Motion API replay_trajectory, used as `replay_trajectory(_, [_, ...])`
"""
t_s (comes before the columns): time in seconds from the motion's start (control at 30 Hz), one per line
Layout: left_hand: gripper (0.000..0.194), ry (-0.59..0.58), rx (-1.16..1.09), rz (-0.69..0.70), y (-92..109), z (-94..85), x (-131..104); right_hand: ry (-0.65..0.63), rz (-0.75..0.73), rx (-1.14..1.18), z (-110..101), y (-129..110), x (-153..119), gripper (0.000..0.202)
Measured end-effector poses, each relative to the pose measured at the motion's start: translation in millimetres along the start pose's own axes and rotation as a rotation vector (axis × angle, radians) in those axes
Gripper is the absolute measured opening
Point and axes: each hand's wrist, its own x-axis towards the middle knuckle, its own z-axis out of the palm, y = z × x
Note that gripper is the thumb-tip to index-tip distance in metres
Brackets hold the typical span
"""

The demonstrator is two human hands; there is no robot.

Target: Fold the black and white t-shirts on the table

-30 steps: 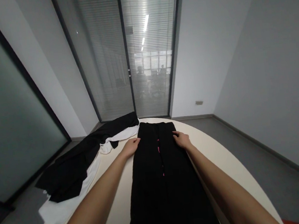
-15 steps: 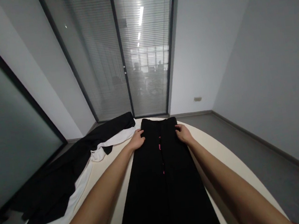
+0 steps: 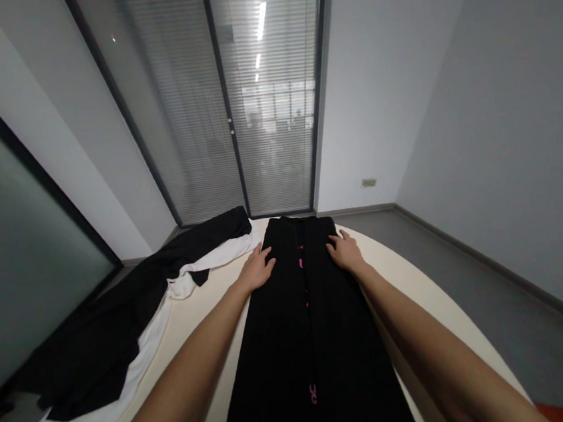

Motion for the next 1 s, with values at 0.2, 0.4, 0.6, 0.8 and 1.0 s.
replay_trajectory(0.2, [0.052, -0.033, 0.079, 0.033, 13.0, -14.9, -54.9, -0.015, -0.102, -0.167, -14.9, -47.1, -58.5, 0.046])
replay_trajectory(0.4, [0.057, -0.083, 0.158, 0.049, 27.5, -17.5, -107.6, -0.138, -0.238, -0.172, -22.9, -88.7, -119.4, 0.05])
replay_trajectory(0.6, [0.063, -0.254, 0.268, 0.024, 51.6, -26.8, -153.4, -0.265, -0.286, -0.075, -37.0, -103.7, -156.4, 0.043])
replay_trajectory(0.8, [0.066, -0.233, 0.197, 0.157, 63.9, -37.1, -193.9, -0.325, -0.29, 0.115, -40.1, -97.7, -174.2, 0.043])
replay_trajectory(1.0, [0.077, -0.348, 0.128, 0.303, 72.9, -51.4, -213.9, -0.247, -0.266, 0.244, -34.7, -87.5, -176.9, 0.028])
